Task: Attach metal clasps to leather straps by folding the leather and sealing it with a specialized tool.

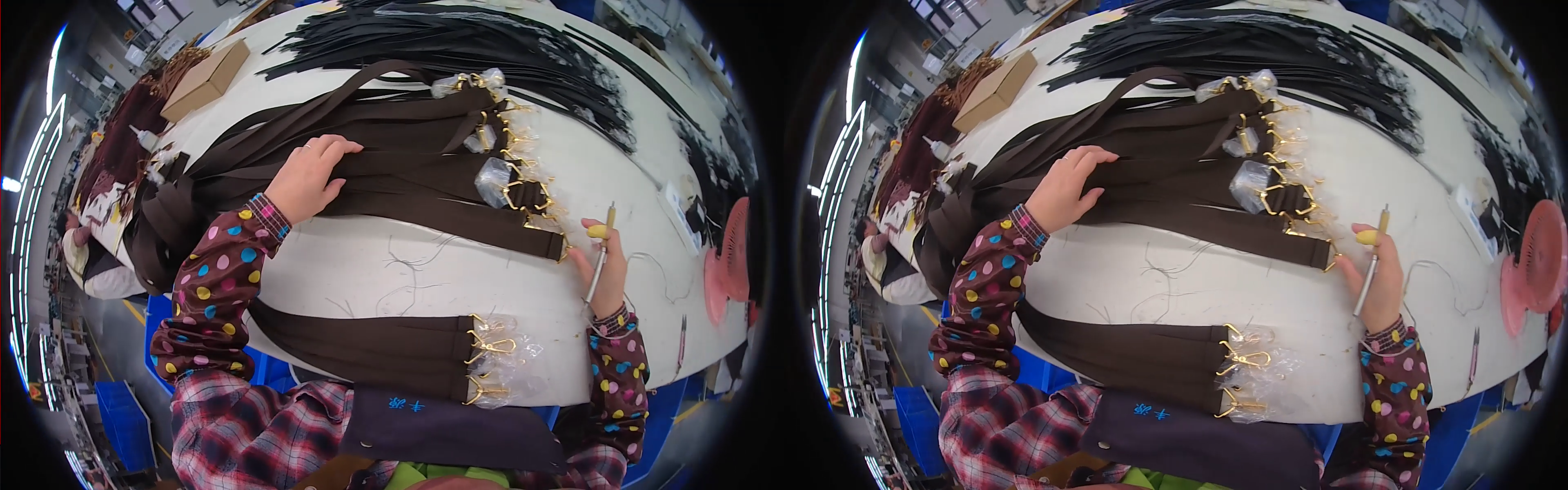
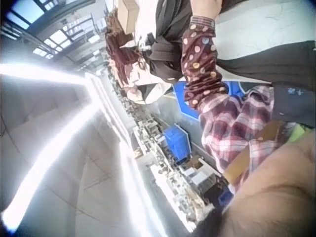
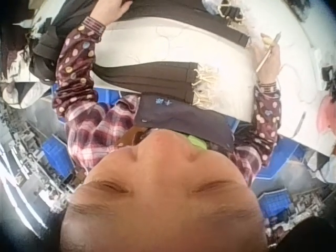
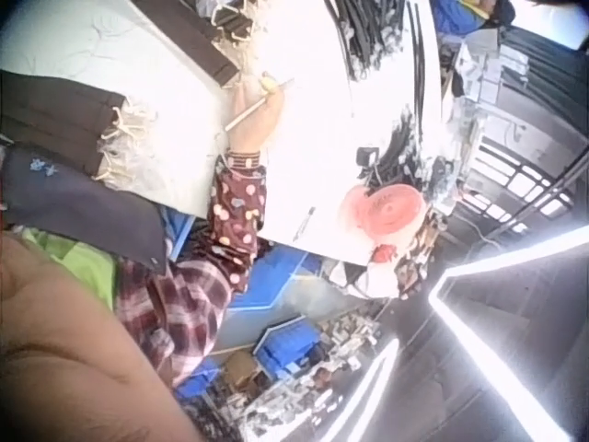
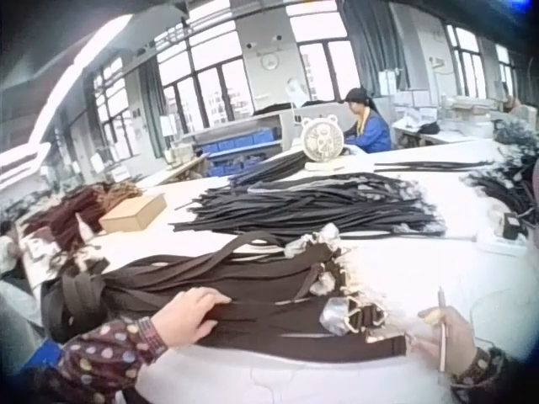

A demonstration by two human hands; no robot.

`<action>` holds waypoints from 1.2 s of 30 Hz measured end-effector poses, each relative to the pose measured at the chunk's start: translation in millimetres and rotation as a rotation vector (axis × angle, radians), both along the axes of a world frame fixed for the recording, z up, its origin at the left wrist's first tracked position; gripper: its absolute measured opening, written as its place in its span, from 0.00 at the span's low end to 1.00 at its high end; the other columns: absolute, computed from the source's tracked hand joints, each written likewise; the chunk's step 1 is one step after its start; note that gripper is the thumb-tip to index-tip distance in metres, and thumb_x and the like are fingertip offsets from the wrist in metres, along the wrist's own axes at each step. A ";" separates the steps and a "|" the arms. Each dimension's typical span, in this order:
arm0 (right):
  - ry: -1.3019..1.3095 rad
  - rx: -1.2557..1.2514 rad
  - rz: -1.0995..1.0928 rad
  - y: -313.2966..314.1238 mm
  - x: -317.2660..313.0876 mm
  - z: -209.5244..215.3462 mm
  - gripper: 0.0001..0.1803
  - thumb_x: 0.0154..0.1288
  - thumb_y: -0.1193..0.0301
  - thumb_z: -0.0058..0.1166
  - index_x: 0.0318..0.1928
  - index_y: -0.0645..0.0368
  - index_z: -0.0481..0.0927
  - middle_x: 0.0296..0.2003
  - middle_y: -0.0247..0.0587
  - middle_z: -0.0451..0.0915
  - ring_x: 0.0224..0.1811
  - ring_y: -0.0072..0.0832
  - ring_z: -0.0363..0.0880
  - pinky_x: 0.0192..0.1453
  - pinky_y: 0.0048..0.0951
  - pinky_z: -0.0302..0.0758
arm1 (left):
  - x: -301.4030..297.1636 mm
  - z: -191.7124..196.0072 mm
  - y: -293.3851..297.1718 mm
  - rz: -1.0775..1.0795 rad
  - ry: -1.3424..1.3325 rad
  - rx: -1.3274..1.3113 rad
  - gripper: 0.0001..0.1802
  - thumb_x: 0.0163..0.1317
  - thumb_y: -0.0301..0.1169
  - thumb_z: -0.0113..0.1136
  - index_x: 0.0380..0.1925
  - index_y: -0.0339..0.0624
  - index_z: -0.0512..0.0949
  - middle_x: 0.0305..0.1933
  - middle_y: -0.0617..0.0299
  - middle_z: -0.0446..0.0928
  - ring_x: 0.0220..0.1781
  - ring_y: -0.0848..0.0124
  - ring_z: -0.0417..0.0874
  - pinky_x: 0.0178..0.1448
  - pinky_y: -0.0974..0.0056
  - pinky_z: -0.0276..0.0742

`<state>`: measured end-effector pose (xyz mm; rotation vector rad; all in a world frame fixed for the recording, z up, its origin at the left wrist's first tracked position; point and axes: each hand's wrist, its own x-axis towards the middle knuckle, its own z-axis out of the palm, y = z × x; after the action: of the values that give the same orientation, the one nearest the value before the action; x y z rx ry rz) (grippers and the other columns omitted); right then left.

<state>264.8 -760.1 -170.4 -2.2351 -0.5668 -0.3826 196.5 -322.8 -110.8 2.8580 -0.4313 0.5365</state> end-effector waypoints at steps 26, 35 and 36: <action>-0.147 -0.072 0.013 17.6 64.1 -20.2 0.22 0.51 0.77 0.65 0.46 0.61 0.71 0.42 0.44 0.77 0.44 0.36 0.75 0.51 0.30 0.71 | -9.4 -21.5 35.3 -0.028 -0.084 0.038 0.17 0.49 0.24 0.65 0.39 0.41 0.72 0.42 0.56 0.72 0.46 0.57 0.74 0.50 0.61 0.72; -0.085 -0.073 0.023 7.9 59.3 -25.7 0.20 0.55 0.79 0.61 0.48 0.60 0.70 0.47 0.41 0.77 0.46 0.33 0.74 0.55 0.29 0.69 | -84.3 -31.7 151.5 0.700 0.122 0.087 0.25 0.48 0.34 0.61 0.48 0.46 0.69 0.51 0.57 0.69 0.58 0.57 0.69 0.60 0.51 0.65; -0.088 -0.066 0.042 9.9 58.9 -25.3 0.19 0.55 0.79 0.61 0.48 0.61 0.70 0.47 0.41 0.77 0.46 0.33 0.74 0.55 0.29 0.69 | -80.8 -27.3 150.7 0.732 0.229 0.221 0.26 0.47 0.35 0.61 0.48 0.46 0.69 0.52 0.57 0.69 0.59 0.58 0.69 0.60 0.50 0.65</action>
<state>323.7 -750.2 -195.7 -2.2743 -0.6804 -0.4489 115.7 -172.0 -138.1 3.1826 0.6599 0.2599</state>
